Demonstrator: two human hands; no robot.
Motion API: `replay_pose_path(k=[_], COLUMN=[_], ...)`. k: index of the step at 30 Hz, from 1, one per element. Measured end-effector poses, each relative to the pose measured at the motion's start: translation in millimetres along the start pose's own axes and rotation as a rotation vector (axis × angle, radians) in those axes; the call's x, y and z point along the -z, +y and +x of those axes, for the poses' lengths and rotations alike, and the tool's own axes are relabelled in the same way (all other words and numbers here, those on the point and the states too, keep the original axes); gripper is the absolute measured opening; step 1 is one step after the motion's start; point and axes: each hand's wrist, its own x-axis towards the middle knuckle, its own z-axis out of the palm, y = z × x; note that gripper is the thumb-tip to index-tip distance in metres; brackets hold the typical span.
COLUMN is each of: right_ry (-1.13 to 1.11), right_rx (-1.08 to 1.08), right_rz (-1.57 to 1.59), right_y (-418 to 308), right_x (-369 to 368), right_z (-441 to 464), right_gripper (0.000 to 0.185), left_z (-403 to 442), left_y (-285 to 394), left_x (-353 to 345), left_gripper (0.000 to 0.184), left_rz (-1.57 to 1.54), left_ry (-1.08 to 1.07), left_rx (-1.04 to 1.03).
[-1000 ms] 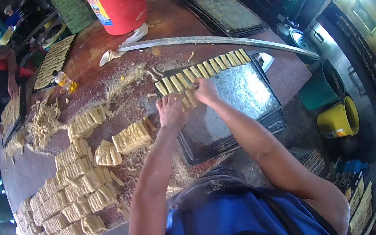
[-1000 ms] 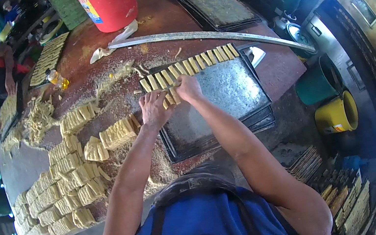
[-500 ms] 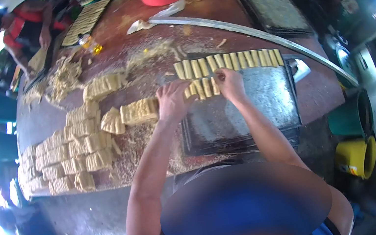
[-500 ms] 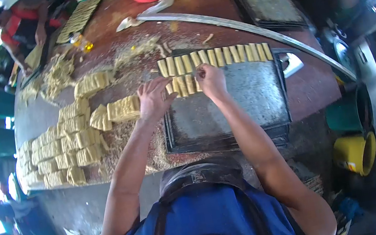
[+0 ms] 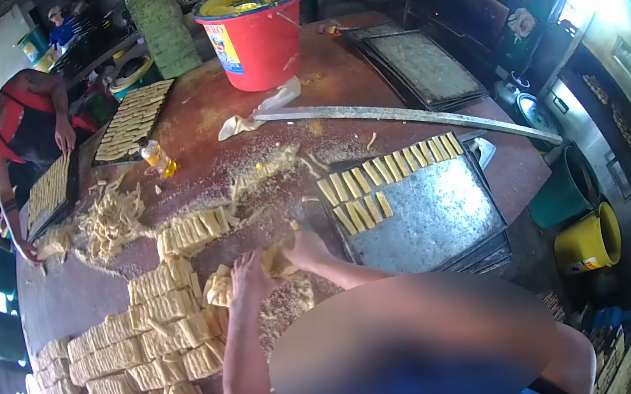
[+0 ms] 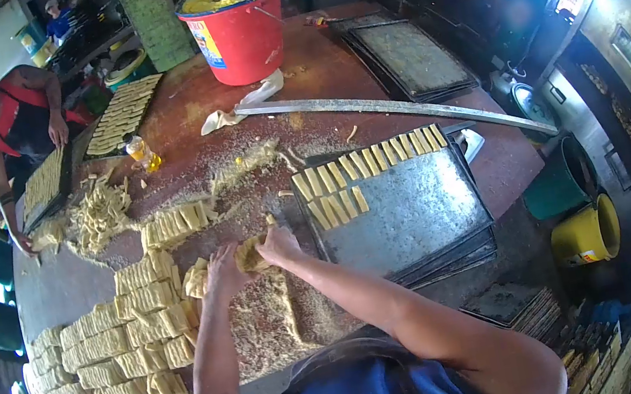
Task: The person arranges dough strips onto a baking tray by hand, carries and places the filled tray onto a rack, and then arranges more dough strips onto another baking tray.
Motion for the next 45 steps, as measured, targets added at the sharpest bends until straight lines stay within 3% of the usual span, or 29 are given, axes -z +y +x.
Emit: replay_pose_path(k=[1, 3, 4, 7, 9, 11, 13, 15, 16, 18, 19, 21, 22, 24, 26, 27, 29, 30, 31, 32, 33, 37, 39, 41, 45], right_ry=[0.041, 0.029, -0.051, -0.172, -0.297, -0.308, -0.371, -0.224, -0.245, -0.250, -0.255, -0.607, -0.447, -0.607, -0.614, -0.644, -0.624, -0.511, -0.341, -0.312, -0.140, -0.060, -0.063, 0.107, 0.156], right_rx=[-0.042, -0.070, -0.096, -0.197, -0.270, -0.262, -0.020, 0.248, 0.233, 0.254, 0.270, 0.070, 0.057, 0.073, 0.137, -0.025, -0.145, -0.157, -0.013, 0.079, -0.003, -0.003, -0.102, 0.131, -0.049], right_rz=[0.019, 0.010, 0.031, 0.067, 0.368, 0.220, 0.077, -0.176, -0.167, -0.062, -0.054, 0.534, 0.627, 0.797, 0.871, 0.956, 0.926, 0.832, 0.612, 0.518, 0.255, 0.040, 0.115, -0.107, -0.037], right_y=[-6.3, -0.8, 0.8, 12.5, 20.7, -2.2, 1.0, 12.2, 20.2, 31.0, 36.2, 44.9, 44.1, 55.2, 63.6, 67.6, 82.5, 94.0, 105.5, 130.3, 138.6, 185.8, 177.3, 172.3, 155.9], right_x=[-3.3, -16.5, -13.9, -12.5, -18.7, -4.7, -5.2, -11.9, -14.5, -10.2, -1.6, 24.0, 34.2, 60.5, 89.4, 107.6, 141.1, 169.4, 189.8, 200.4, 218.4, 232.4, 220.2, 203.0, 209.0], right_z=[-2.7, 7.0, 11.3, 18.5, 26.0, 20.4, 14.3, 9.9, 10.6, 19.1, 16.8, 12.8, 2.6, 3.4, -5.1, -7.7, -12.1, -21.2, -20.7, -9.3, -5.6, 20.8, 21.1, 21.9, 7.1], right_gripper=[0.041, 0.046, 0.048, 0.049, 0.050, 0.053, 0.068, 0.067, 0.067, 0.042, 0.042, 0.042, 0.034, 0.034, 0.034, 0.038, 0.062, 0.060, 0.045, 0.038, 0.038, 0.040, 0.045, 0.037, 0.040], left_z=[-4.1, -15.9, -16.3, -23.4, -30.3, -34.2, -35.4, -38.3, -35.3, -34.9, -37.2, -44.7, -50.3, -49.6, -54.4, -53.1, -54.1, -54.2, -55.1, -56.4, -55.2, -20.0, 1.3, 18.7, 34.8], left_y=[4.6, 13.2, 9.8, 11.5, 20.5, 21.1, 26.5, 28.4, 24.8, 24.8, 26.8, 33.6, 43.0, 64.3, 80.1, 89.0, 105.4, 113.4, 121.4, 130.2, 138.2, 162.2, 181.7, 198.0, 212.1], left_x=[2.5, 4.2, -10.0, -14.1, -4.0, -6.3, -2.0, -12.4, -17.5, -29.3, -34.4, -35.1, -36.0, -41.8, -54.7, -58.7, -70.4, -74.5, -76.3, -77.6, -79.1, -79.6, -76.9, -80.8, -84.8], left_gripper=[0.109, 0.090, 0.086, 0.098, 0.095, 0.097, 0.099, 0.100, 0.095, 0.090, 0.088, 0.086, 0.080, 0.074, 0.057, 0.057, 0.042, 0.038, 0.038, 0.037, 0.036, 0.031, 0.030, 0.029, 0.034], left_rz=[-0.001, -0.070, -0.082, -0.093, -0.108, -0.113, -0.121, -0.130, -0.092, -0.043, -0.007, 0.045, 0.021, 0.003, -0.051, -0.042, -0.273, -0.244, -0.241, -0.227, -0.216, -0.327, -0.255, -0.188, -0.154], left_ry=[-0.001, 0.045, 0.157, 0.189, 0.151, 0.132, 0.123, 0.083, 0.134, 0.198, 0.310, 0.456, 0.591, 0.744, 0.812, 0.807, 0.839, 0.834, 0.818, 0.808, 0.802, 0.661, 0.624, 0.587, 0.440], left_rx=[-0.006, 0.008, 0.010, -0.010, 0.042, 0.099, 0.132, 0.171, 0.130, 0.095, 0.060, 0.027, -0.003, -0.049, 0.078, 0.077, 0.019, 0.000, 0.013, -0.020, -0.051, -0.072, -0.155, -0.247, -0.370])
